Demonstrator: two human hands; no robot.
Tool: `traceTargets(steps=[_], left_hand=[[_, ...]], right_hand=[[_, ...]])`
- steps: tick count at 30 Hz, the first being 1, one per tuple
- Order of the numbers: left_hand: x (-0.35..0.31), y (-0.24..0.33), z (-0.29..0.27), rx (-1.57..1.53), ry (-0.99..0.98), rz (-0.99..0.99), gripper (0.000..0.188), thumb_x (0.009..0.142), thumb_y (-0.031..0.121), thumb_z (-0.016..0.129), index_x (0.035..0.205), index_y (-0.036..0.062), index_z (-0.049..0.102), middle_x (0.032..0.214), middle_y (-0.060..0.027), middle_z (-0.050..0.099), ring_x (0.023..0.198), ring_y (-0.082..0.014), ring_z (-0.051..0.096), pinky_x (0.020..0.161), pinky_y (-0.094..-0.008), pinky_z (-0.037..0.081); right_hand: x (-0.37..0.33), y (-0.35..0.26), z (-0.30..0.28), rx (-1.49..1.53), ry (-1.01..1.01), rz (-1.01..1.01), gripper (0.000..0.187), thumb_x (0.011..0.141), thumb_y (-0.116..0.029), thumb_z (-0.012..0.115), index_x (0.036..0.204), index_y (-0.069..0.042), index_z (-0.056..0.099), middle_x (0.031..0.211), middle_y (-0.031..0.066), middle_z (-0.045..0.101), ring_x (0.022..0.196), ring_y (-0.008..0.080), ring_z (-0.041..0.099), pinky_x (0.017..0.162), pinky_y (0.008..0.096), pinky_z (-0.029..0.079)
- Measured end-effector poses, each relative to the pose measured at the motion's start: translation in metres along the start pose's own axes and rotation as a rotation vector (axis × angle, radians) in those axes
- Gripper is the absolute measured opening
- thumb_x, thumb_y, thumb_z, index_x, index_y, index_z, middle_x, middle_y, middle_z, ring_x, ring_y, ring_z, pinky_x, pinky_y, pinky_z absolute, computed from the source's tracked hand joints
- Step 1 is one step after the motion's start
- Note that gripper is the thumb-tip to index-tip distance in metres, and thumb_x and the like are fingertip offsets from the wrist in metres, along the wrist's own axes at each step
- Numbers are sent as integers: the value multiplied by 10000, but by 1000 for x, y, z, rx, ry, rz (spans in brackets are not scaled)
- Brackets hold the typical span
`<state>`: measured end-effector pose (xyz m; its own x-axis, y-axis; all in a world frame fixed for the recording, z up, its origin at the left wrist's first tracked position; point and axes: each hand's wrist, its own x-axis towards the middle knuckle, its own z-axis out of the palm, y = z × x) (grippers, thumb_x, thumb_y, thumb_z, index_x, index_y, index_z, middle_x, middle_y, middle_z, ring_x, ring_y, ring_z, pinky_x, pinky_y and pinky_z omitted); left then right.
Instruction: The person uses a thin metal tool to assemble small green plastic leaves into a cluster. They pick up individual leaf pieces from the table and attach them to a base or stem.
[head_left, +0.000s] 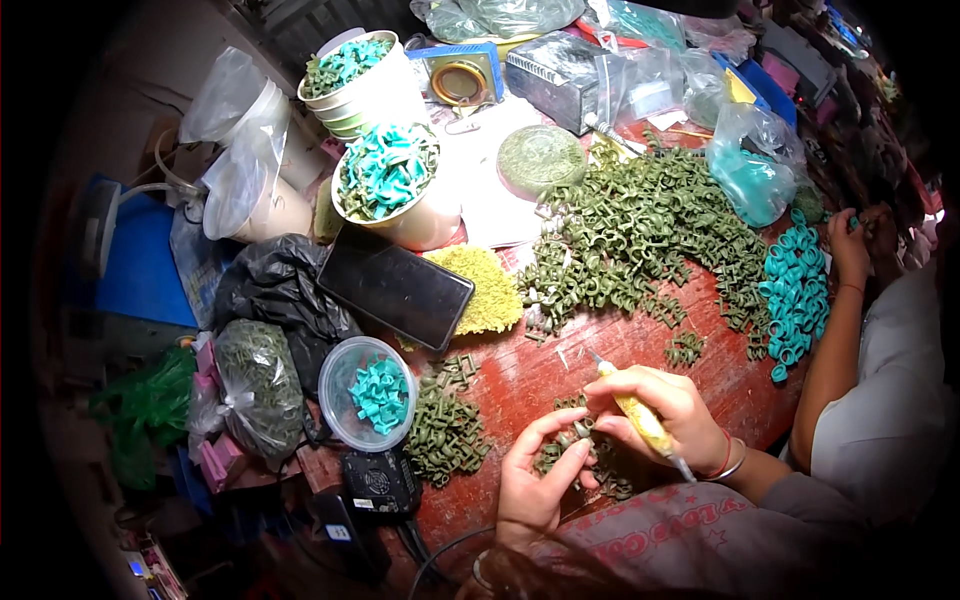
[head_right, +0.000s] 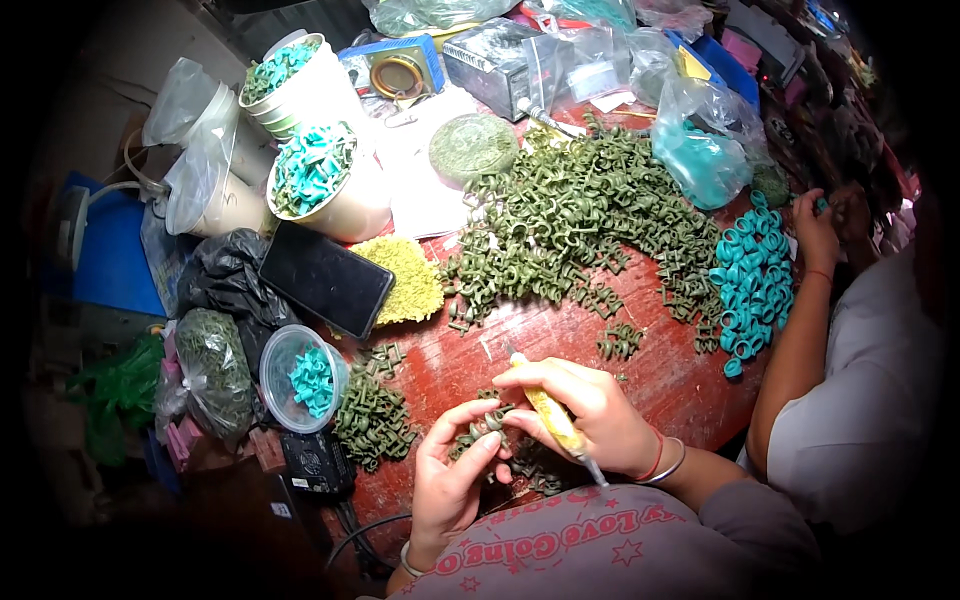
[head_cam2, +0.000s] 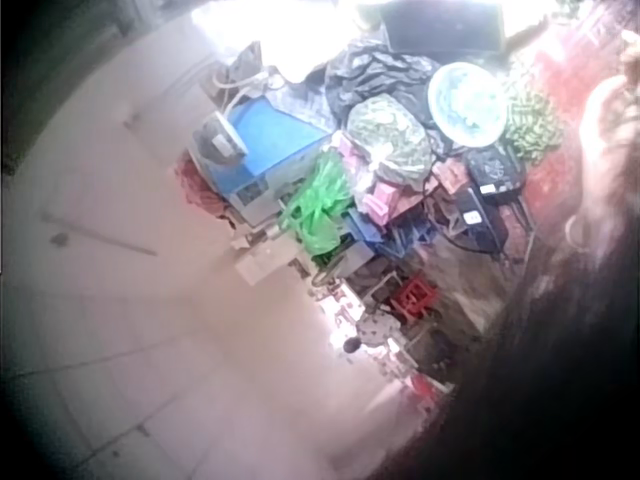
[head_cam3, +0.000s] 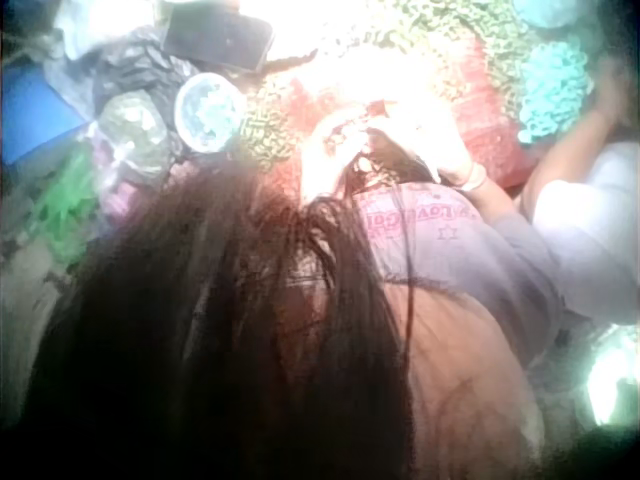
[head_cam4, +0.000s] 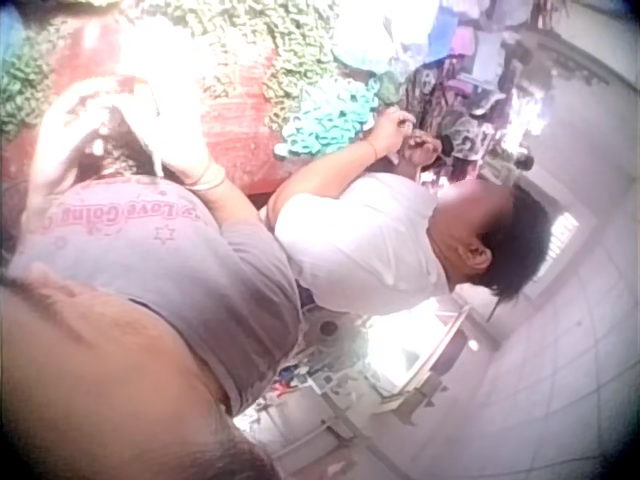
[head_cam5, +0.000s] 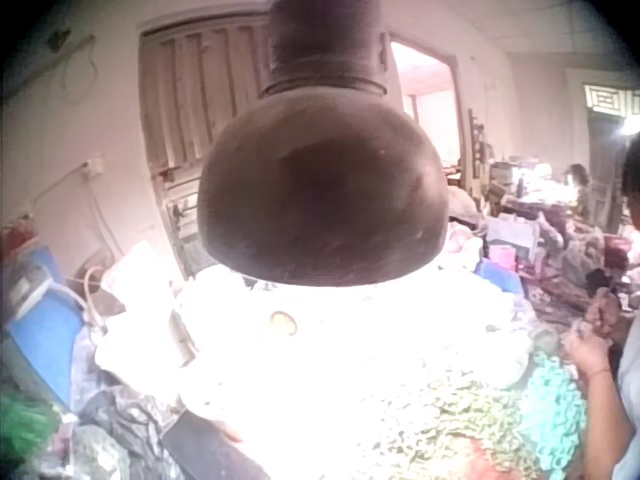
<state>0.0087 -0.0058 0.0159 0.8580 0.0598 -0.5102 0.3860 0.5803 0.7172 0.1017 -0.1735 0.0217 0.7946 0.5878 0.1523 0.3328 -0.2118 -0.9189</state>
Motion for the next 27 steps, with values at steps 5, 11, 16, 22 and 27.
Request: traceTargets(steps=[5, 11, 16, 22, 27], left_hand=[[-1, 3, 0, -125, 99, -87, 213, 948, 8, 619, 1151, 15, 555, 814, -91, 641, 644, -131, 612, 566, -235, 512], [2, 1, -1, -125, 72, -30, 233, 960, 13, 597, 1186, 13, 543, 824, -80, 635, 681, -116, 615, 544, -221, 500], [0, 2, -3, -114, 70, -19, 279, 960, 8, 591, 1235, -1, 543, 840, -70, 631, 690, -104, 613, 529, -218, 495], [0, 0, -4, -103, 53, -22, 286, 963, 6, 588, 1246, -8, 551, 853, -73, 637, 700, -100, 618, 520, -212, 494], [0, -1, -4, -104, 45, -3, 293, 959, 1, 593, 1249, -6, 549, 902, -83, 650, 699, -102, 621, 517, -210, 499]], right_hand=[[3, -8, -14, -103, -45, -195, 376, 932, -278, 696, 1209, -28, 644, 867, 99, 667, 735, 230, 647, 662, 336, 513], [-4, -4, 3, -10, 126, -158, 226, 860, -182, 771, 1032, -51, 705, 828, 77, 646, 726, 219, 641, 649, 323, 517], [-1, -4, 0, -71, 46, -222, 246, 783, -47, 800, 1011, -53, 707, 844, 76, 638, 749, 209, 650, 651, 310, 537], [-1, -5, 0, -66, 25, -226, 240, 780, -32, 792, 1003, -54, 707, 860, 72, 635, 758, 202, 650, 652, 303, 544], [-1, -4, 1, -75, 17, -230, 234, 781, -29, 792, 998, -56, 708, 861, 68, 633, 759, 203, 650, 645, 306, 547]])
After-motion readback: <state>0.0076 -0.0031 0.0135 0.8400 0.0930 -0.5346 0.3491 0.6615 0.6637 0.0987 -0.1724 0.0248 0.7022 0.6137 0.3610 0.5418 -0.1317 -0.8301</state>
